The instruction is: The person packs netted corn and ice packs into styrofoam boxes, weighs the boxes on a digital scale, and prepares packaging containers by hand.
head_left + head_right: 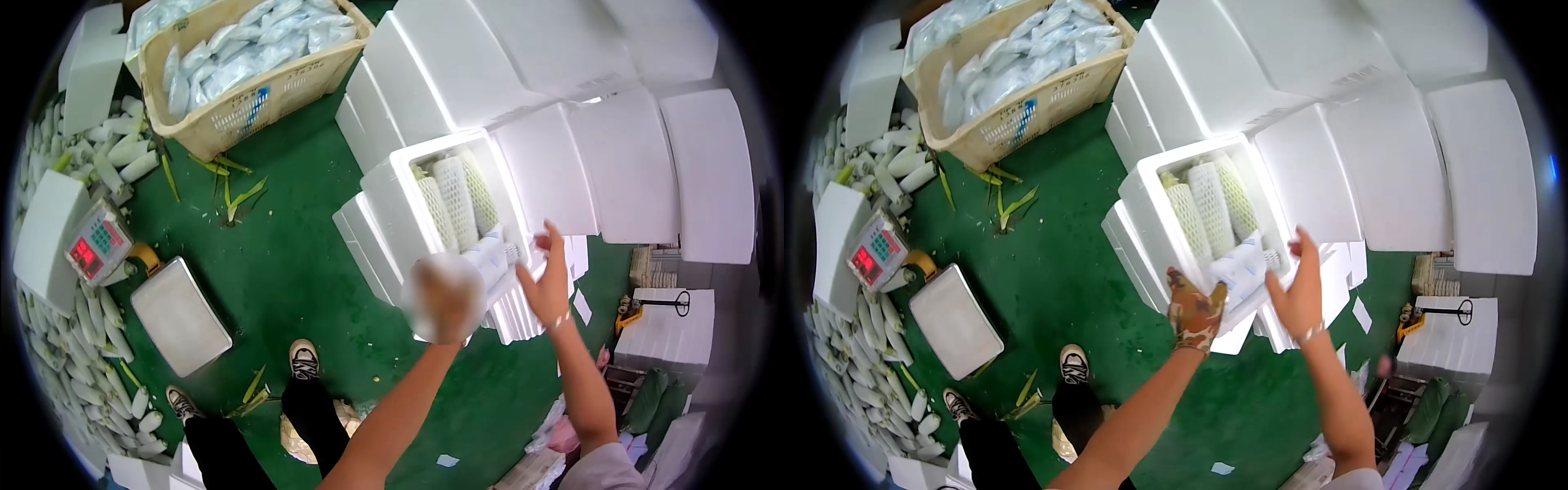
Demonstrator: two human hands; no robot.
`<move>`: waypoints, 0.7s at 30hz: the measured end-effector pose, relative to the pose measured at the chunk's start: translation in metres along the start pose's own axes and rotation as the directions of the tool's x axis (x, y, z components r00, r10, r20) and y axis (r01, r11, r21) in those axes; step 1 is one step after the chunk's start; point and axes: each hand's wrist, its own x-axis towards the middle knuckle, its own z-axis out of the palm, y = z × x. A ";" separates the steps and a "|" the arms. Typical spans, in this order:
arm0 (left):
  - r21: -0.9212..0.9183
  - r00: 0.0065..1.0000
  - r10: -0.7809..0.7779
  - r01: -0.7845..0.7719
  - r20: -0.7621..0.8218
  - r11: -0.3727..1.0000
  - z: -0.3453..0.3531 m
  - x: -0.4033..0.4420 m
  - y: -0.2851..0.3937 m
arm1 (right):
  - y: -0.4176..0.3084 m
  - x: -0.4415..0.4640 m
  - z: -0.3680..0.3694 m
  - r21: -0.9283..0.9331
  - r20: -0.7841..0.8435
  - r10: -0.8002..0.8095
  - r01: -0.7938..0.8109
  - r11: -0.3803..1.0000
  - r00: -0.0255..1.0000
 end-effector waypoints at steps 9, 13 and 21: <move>-0.550 0.534 -0.240 0.835 0.811 0.003 -0.136 0.056 -0.048 | -0.037 -0.046 0.082 -0.296 0.039 0.067 -0.052 0.954 0.997; -0.703 0.685 -0.178 0.648 0.706 -0.293 -0.192 -0.013 -0.277 | -0.066 -0.022 0.141 -0.571 0.037 0.232 -0.170 0.803 0.972; -0.823 0.728 -0.436 0.317 0.530 -0.471 -0.586 -0.097 -0.558 | -0.186 -0.002 0.177 -0.752 -0.063 0.646 -0.462 0.471 0.761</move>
